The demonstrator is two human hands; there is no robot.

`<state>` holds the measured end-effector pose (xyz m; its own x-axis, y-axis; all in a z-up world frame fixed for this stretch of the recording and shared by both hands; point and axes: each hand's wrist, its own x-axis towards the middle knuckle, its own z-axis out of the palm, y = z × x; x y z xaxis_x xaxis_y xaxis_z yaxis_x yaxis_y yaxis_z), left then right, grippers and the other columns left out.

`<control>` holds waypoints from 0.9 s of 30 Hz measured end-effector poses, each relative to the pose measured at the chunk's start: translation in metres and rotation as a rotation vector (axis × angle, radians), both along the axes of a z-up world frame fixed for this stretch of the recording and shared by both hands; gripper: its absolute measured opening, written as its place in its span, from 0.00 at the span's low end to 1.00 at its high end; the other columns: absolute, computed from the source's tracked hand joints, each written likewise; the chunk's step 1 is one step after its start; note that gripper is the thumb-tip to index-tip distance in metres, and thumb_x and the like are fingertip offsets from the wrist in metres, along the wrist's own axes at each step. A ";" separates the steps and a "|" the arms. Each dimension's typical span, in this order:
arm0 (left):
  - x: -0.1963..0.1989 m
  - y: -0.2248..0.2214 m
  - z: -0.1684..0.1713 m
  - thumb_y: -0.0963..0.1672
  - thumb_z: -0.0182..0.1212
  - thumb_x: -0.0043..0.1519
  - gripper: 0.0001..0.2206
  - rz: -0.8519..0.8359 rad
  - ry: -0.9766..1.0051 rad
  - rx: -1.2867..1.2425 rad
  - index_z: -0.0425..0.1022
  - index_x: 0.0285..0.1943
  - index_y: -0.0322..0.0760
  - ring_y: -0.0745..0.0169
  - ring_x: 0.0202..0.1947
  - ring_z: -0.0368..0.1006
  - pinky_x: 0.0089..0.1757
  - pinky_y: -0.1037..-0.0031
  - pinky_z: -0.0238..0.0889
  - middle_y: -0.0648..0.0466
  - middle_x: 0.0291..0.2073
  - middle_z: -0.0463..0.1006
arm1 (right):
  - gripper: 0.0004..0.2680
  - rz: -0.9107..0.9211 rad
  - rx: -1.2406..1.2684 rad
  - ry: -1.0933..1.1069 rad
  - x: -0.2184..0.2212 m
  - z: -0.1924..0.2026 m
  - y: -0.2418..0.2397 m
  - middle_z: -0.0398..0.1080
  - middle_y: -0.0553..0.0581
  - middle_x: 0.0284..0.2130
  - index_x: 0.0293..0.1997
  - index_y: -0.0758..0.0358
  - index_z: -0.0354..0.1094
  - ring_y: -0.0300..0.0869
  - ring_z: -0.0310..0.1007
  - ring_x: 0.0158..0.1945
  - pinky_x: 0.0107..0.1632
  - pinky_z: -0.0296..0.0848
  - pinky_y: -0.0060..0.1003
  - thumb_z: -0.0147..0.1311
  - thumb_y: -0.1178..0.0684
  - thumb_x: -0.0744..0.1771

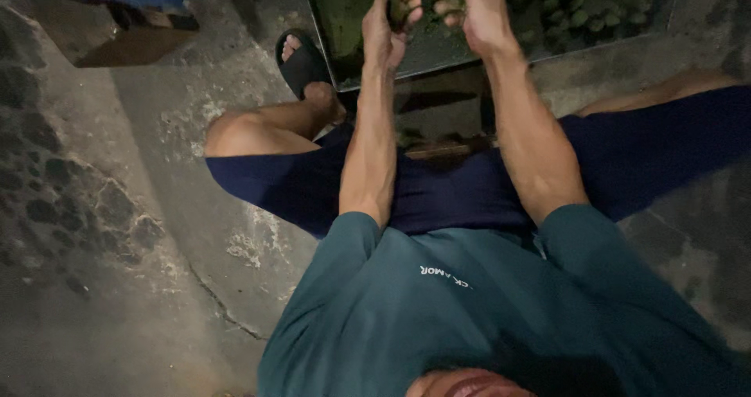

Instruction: The person picks small green grapes from one container and places them into an adjacent container by hand.

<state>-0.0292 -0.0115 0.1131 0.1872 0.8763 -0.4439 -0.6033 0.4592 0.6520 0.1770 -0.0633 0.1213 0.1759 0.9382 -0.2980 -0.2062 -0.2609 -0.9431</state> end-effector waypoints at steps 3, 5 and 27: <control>-0.011 0.005 0.022 0.53 0.57 0.68 0.16 -0.006 -0.026 -0.017 0.80 0.45 0.38 0.69 0.26 0.71 0.28 0.75 0.64 0.56 0.30 0.77 | 0.12 0.039 0.067 0.221 0.018 0.006 0.007 0.72 0.55 0.37 0.49 0.56 0.69 0.40 0.70 0.37 0.37 0.69 0.40 0.53 0.39 0.77; -0.015 0.001 0.008 0.54 0.56 0.69 0.17 0.017 0.005 0.035 0.80 0.44 0.40 0.71 0.19 0.66 0.20 0.79 0.56 0.56 0.26 0.76 | 0.11 0.054 0.089 0.296 0.021 -0.001 0.011 0.74 0.56 0.40 0.52 0.57 0.70 0.41 0.73 0.39 0.38 0.71 0.41 0.54 0.40 0.77; -0.008 -0.017 -0.094 0.55 0.62 0.76 0.23 0.065 0.085 0.060 0.69 0.32 0.40 0.71 0.20 0.63 0.20 0.76 0.59 0.55 0.23 0.71 | 0.21 0.012 -0.097 0.139 -0.017 -0.038 -0.002 0.65 0.54 0.26 0.34 0.60 0.59 0.38 0.57 0.25 0.30 0.58 0.39 0.51 0.35 0.77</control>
